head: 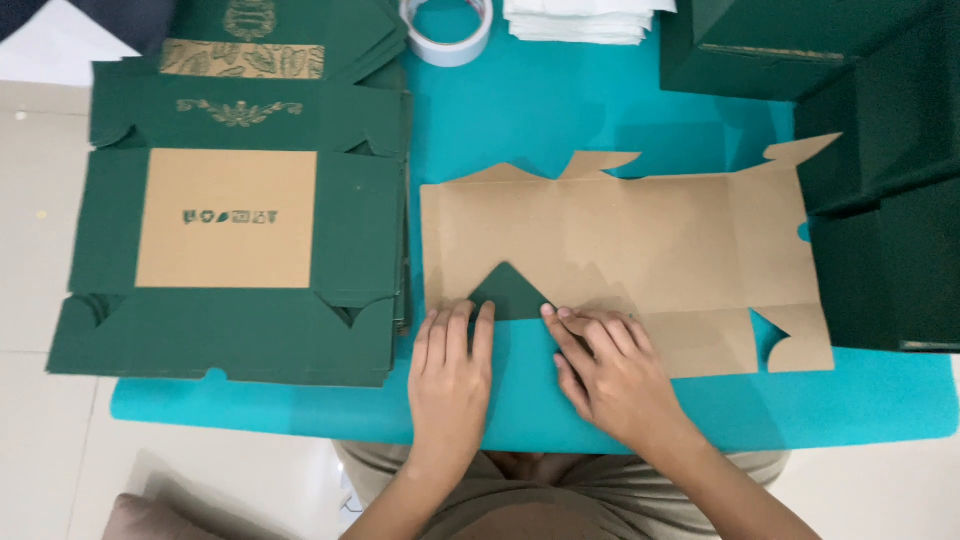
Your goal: The person folds a flat green cardboard sheet into a box by creasing and tucking flaps, then stacks the finished box with others on the table.
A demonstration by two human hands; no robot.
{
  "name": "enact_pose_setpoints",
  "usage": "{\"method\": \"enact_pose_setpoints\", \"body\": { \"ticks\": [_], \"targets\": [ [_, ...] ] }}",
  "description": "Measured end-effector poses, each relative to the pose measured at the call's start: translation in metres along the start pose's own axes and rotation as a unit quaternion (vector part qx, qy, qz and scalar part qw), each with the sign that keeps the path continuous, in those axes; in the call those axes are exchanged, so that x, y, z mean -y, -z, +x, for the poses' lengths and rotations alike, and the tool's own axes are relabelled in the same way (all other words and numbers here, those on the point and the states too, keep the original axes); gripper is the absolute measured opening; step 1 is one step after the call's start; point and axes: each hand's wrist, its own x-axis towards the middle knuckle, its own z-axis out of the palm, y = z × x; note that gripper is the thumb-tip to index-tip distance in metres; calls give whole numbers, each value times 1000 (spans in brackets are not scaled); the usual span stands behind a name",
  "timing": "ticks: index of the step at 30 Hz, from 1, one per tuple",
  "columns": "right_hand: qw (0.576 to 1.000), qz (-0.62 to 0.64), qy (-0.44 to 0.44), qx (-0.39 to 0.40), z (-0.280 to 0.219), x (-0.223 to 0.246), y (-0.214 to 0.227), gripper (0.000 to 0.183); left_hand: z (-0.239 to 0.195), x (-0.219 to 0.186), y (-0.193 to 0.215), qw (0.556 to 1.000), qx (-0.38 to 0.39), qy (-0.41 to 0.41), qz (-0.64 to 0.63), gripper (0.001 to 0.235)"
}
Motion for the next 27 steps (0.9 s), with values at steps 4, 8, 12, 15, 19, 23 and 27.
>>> {"method": "enact_pose_setpoints", "body": {
  "ticks": [4, 8, 12, 15, 19, 23, 27],
  "targets": [
    [1000, 2, -3, -17, 4, 6, 4, 47, -11, -12, -3, 997, -3, -28, -68, 38],
    [1000, -1, -25, -8, 2, 11, 3, 52, -20, -16, 2, 998, 37, -4, -55, 50],
    [998, -43, -33, -20, 6, 16, 0, 43, -21, -13, 6, 997, 41, 11, -70, 48],
    [997, -62, -37, -27, 9, 19, 4, 41, -22, -19, 7, 997, 34, 40, -54, 48],
    [997, -50, -52, -4, 10, 21, 7, 46, -24, -23, 7, 998, 20, 65, -7, 44],
    [995, -56, -81, -3, 5, 26, -6, 52, -25, -24, 4, 996, 43, 72, -12, 48],
    [995, 45, -85, -6, 2, 16, 2, 46, -24, -30, 7, 997, 61, 54, 15, 51]
  ]
}}
